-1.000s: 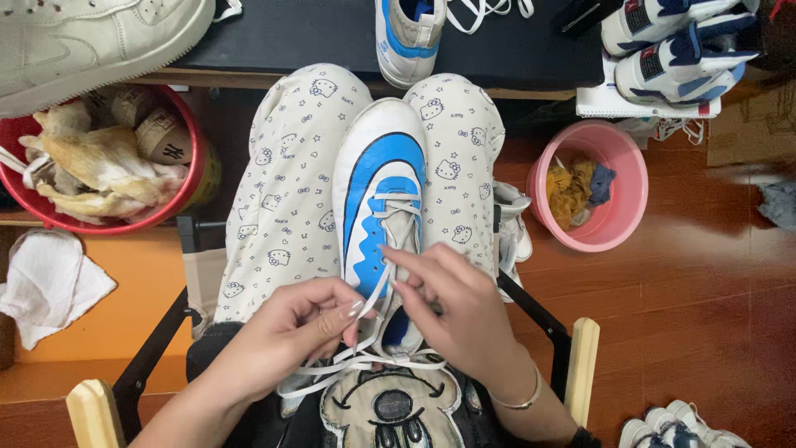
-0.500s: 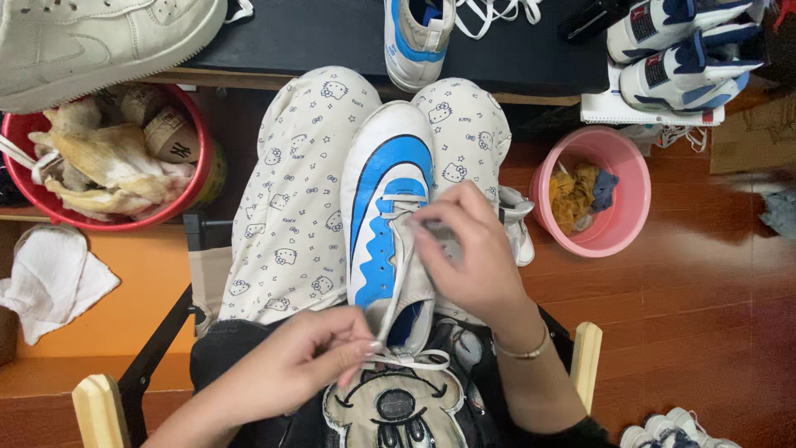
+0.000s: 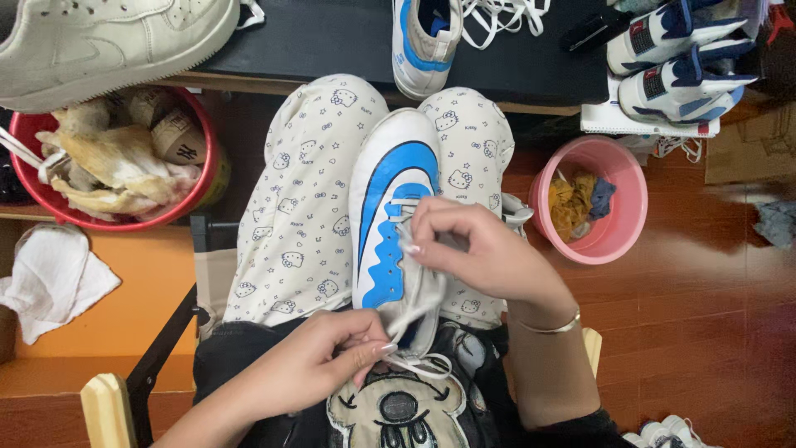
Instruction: The person threads white shoelaces through the eyelets of a white and blue sneaker, then ties the laces into a bow. The task is performed by hand on a single shoe placed on the lap.
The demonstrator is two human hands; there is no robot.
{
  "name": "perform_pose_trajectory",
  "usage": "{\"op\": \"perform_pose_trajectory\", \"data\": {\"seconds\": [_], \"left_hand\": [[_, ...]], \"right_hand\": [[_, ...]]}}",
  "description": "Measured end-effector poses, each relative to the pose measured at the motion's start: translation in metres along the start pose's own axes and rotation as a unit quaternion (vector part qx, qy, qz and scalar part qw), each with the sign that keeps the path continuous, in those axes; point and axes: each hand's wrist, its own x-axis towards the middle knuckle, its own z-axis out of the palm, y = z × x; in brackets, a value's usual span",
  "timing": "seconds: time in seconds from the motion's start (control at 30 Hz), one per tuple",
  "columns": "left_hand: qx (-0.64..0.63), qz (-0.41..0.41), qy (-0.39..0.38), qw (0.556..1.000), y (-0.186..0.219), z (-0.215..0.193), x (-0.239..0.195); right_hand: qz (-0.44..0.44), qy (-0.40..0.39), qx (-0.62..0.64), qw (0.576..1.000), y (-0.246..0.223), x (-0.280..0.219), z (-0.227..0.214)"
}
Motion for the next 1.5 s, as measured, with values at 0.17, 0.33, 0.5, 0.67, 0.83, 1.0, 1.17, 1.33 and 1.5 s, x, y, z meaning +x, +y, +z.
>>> {"op": "perform_pose_trajectory", "data": {"seconds": [0.17, 0.33, 0.5, 0.67, 0.83, 1.0, 1.17, 1.33, 1.5], "left_hand": [[0.126, 0.077, 0.156, 0.977, 0.015, 0.006, 0.011], [0.335, 0.395, 0.293, 0.804, 0.039, 0.011, 0.005], [0.284, 0.341, 0.146, 0.884, 0.028, 0.009, 0.003], [0.347, 0.403, 0.131, 0.837, 0.005, 0.001, 0.016], [0.418, 0.496, 0.075, 0.757, -0.037, -0.011, 0.048], [0.492, 0.509, 0.084, 0.701, -0.07, -0.011, 0.061], [0.463, 0.409, 0.138, 0.774, -0.074, -0.008, 0.08], [0.46, 0.384, 0.136, 0.789, -0.085, -0.005, 0.092], [0.464, 0.368, 0.14, 0.793, -0.099, -0.01, 0.096]], "right_hand": [[-0.026, -0.143, 0.076, 0.986, -0.051, -0.001, -0.005], [-0.103, -0.139, -0.054, 0.983, -0.097, -0.002, 0.023], [-0.128, -0.034, 0.028, 0.991, -0.111, 0.005, 0.017], [-0.225, 0.08, -0.061, 0.969, -0.099, 0.02, 0.015], [-0.172, 0.09, 0.145, 0.97, -0.091, 0.041, 0.004], [-0.154, 0.133, 0.095, 0.974, -0.088, 0.056, -0.016], [-0.062, 0.209, -0.042, 0.975, -0.072, 0.095, -0.034], [0.037, 0.201, 0.047, 0.978, -0.048, 0.143, -0.069], [-0.06, 0.221, 0.137, 0.964, -0.03, 0.172, -0.074]]}}
